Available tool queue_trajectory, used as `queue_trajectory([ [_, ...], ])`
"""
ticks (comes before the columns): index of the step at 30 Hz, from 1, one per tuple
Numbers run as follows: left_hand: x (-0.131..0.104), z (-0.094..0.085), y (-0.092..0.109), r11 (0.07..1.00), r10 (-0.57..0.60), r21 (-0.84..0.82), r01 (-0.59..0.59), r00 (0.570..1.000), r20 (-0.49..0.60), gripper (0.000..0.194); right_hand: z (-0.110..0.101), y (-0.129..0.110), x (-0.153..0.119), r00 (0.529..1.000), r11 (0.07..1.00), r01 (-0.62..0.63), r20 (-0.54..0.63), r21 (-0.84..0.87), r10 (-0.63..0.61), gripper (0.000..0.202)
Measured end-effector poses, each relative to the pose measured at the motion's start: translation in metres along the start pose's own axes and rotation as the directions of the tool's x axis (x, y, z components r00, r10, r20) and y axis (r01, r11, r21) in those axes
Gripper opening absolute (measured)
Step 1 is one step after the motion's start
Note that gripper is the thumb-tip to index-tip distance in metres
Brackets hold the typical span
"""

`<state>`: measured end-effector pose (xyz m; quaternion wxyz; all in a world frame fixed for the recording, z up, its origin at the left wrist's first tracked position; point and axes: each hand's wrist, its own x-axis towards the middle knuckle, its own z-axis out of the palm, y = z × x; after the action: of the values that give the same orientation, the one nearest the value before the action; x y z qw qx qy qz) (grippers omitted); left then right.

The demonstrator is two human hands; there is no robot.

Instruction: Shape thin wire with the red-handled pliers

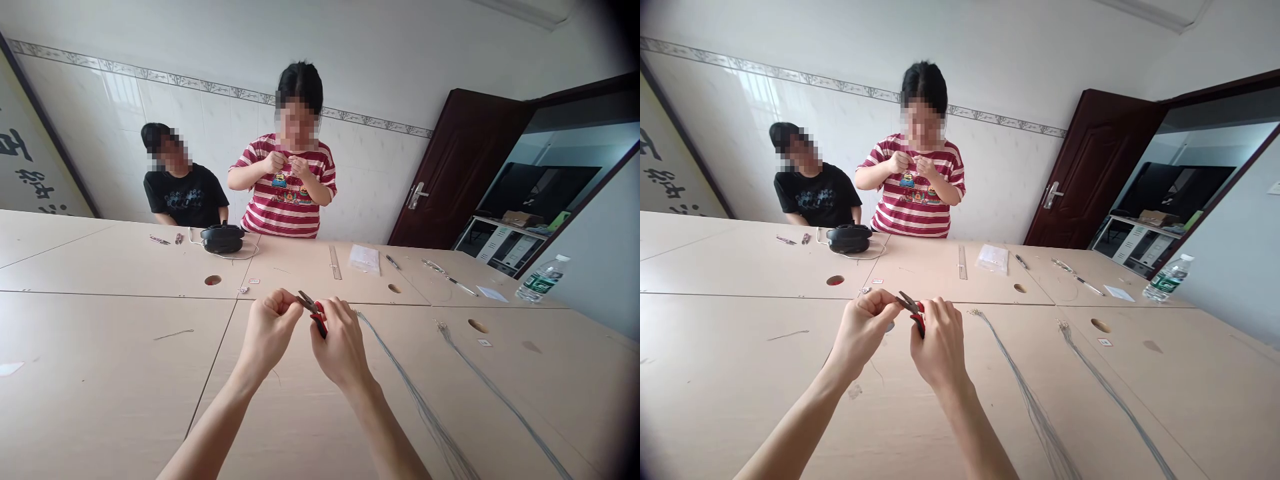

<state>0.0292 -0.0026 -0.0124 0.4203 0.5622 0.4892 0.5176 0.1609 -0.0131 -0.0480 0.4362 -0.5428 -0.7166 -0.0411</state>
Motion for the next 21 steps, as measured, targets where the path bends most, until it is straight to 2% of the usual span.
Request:
queue_trajectory([
  [12,-0.002,-0.0006,0.0034,0.999,0.021,0.025,-0.022,1.0,0.019,0.013,0.0004,-0.0005,0.0004,1.0,1.0,0.007,-0.007,-0.004,-0.007,0.013],
  [21,-0.0001,-0.001,0.0026,0.999,0.002,0.046,-0.004,0.999,0.034,0.014,-0.0002,0.0008,0.0005,0.998,0.999,-0.052,0.041,-0.003,0.052,0.012],
])
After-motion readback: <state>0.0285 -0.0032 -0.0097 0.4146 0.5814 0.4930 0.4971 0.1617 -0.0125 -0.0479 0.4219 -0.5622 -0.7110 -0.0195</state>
